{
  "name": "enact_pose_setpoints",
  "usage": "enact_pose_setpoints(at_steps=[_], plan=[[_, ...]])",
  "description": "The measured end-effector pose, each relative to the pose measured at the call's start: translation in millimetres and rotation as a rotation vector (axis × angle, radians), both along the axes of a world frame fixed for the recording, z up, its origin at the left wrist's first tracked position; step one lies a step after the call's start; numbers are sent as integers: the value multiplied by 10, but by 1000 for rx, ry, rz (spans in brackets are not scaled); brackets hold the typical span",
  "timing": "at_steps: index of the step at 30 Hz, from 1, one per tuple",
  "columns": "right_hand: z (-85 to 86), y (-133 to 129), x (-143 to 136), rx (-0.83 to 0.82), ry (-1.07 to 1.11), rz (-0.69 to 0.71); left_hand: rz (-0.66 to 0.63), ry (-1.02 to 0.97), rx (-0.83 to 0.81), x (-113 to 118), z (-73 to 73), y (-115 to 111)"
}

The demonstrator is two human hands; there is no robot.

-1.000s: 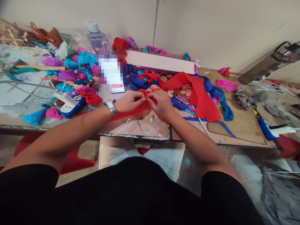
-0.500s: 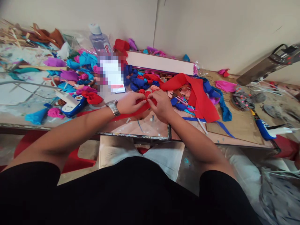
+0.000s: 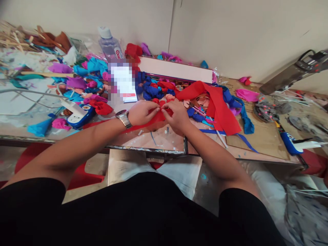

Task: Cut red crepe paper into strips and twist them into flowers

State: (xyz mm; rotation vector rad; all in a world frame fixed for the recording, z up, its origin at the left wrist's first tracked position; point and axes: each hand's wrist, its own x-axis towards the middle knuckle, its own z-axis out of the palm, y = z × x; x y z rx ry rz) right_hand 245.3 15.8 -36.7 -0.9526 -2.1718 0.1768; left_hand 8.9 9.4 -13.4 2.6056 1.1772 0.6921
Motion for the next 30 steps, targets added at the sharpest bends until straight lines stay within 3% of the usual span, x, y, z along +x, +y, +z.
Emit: enact_pose_setpoints(at_steps=[4, 10, 22, 30], plan=[[3, -7, 3, 4, 24, -3, -20, -17, 17, -8, -29, 16], [9, -24, -13, 8, 9, -5, 58, 54, -17, 3, -20, 5], [7, -15, -8, -9, 9, -6, 32, 73, -11, 9, -9, 20], [45, -22, 8, 25, -6, 24, -13, -69, -127, 5, 36, -1]])
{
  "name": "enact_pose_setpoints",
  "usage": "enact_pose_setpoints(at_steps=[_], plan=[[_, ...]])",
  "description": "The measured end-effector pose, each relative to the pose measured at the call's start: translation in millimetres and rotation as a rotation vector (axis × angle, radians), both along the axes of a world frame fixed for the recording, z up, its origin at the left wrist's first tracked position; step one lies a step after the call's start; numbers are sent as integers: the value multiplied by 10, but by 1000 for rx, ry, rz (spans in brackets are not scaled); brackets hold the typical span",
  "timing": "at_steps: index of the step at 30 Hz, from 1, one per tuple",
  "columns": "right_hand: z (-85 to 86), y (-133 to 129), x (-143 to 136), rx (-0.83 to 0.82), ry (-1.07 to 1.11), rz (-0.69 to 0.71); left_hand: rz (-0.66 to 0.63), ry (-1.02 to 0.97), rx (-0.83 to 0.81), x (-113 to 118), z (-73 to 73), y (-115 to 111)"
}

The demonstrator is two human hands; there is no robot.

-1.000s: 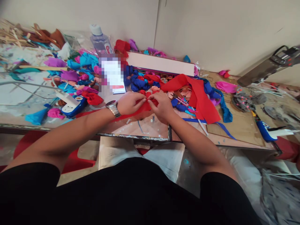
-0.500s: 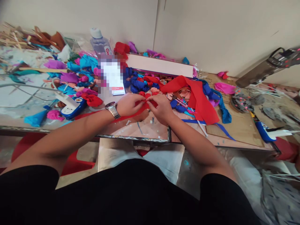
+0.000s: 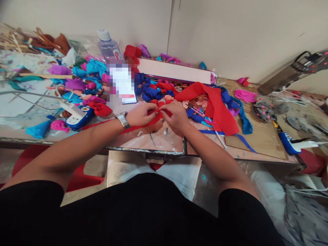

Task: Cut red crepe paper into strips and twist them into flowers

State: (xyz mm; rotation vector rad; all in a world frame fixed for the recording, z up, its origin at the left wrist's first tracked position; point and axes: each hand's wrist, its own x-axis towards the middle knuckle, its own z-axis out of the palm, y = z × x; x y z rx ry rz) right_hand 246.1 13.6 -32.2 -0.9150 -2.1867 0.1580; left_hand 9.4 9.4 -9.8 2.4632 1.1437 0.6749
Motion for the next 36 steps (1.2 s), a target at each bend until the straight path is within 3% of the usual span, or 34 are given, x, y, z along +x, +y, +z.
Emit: enact_pose_setpoints(at_steps=[6, 13, 24, 28, 34, 36], plan=[[9, -6, 6, -27, -14, -11, -12, -17, -59, 6, 3, 12], [-6, 6, 8, 21, 36, -3, -15, 31, 91, -13, -33, 28], [-20, 24, 18, -29, -11, -28, -36, 69, 64, -13, -10, 42], [-10, 38, 22, -41, -21, -48, 40, 97, 70, -19, -7, 42], [-8, 47, 33, -62, 20, -66, 253, 164, 108, -30, -45, 68], [-12, 40, 28, -62, 35, -57, 254, 167, 105, -36, -52, 76]])
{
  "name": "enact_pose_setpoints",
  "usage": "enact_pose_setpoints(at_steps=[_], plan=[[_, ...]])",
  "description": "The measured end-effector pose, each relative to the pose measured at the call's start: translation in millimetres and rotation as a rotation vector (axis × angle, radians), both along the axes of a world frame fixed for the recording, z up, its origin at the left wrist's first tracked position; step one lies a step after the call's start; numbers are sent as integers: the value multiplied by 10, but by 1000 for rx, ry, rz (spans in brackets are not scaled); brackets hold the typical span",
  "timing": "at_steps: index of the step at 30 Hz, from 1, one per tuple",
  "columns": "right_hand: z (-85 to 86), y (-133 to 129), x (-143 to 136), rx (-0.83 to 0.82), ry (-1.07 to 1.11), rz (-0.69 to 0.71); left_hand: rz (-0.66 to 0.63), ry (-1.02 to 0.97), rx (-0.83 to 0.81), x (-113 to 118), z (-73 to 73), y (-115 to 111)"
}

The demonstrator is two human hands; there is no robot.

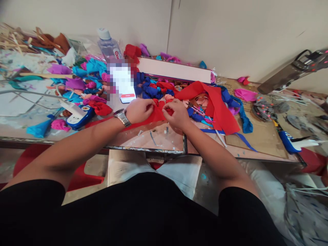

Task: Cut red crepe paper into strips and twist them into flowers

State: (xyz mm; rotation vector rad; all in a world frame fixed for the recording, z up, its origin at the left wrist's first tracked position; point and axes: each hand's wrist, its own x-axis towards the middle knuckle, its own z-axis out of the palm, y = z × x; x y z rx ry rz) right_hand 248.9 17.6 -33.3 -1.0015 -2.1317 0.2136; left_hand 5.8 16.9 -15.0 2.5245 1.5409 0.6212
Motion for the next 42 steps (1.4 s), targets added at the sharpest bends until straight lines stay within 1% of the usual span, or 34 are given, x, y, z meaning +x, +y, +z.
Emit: enact_pose_setpoints(at_steps=[5, 10, 14, 18, 23, 26, 30, 33, 35, 38, 42], plan=[[-13, -14, -28, 8, 15, 49, -192, -72, -38, -3, 12, -20], [-25, -16, -40, 5, 9, 82, -250, -142, -99, 11, 43, -39], [-26, -17, -34, -7, -19, 71, -259, -198, -160, 24, 55, -35], [-10, -21, -33, 2, -50, 87, -261, -209, -201, 29, 55, -28], [18, -34, -41, -6, -49, 103, -225, -244, -265, 26, 50, -9], [31, -42, -46, 10, -43, 110, -219, -283, -327, 28, 39, 9], [33, -36, -45, 54, -38, 125, -243, -334, -380, 27, 38, 23], [17, -22, -37, 99, -10, 137, -252, -373, -395, 22, 44, 32], [3, -13, -30, 100, -6, 134, -245, -402, -397, 22, 38, 40], [-8, -8, -24, 90, -11, 136, -246, -437, -422, 27, 5, 57], [-1, -13, -24, 127, -7, 137, -251, -478, -430, 31, -43, 78]])
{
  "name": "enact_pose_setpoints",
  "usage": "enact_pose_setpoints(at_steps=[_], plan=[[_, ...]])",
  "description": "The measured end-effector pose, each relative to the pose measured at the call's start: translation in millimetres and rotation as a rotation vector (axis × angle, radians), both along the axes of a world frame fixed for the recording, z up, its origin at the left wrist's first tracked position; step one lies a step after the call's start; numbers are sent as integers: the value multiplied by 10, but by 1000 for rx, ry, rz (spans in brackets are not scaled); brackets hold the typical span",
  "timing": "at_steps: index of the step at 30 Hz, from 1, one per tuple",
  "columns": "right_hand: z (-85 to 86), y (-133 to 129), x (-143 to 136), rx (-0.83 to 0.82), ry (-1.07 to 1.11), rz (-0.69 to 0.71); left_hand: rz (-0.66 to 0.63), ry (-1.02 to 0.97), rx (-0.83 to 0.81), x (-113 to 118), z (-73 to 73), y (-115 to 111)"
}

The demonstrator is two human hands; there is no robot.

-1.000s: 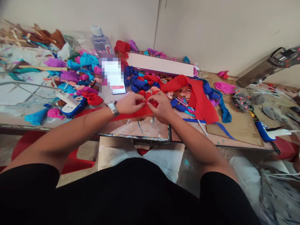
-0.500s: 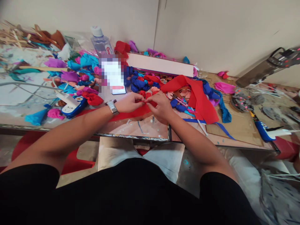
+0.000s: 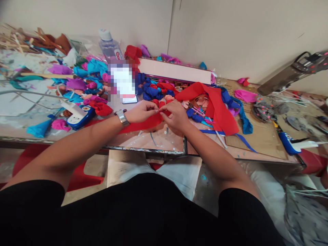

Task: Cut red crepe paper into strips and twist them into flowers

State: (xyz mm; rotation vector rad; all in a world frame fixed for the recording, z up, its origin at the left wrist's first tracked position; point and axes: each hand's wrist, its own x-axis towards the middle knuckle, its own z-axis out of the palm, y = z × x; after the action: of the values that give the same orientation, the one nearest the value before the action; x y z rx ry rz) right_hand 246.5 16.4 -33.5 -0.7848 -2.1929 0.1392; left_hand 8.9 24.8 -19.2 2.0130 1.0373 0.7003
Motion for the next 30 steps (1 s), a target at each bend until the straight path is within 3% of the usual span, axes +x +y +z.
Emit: enact_pose_setpoints(at_steps=[8, 30], plan=[[-9, 13, 14, -42, -22, -41, 10, -19, 31, -4, 31, -30], [-8, 8, -39, -149, -15, -35, 67, 271, 467, 20, -10, -131]])
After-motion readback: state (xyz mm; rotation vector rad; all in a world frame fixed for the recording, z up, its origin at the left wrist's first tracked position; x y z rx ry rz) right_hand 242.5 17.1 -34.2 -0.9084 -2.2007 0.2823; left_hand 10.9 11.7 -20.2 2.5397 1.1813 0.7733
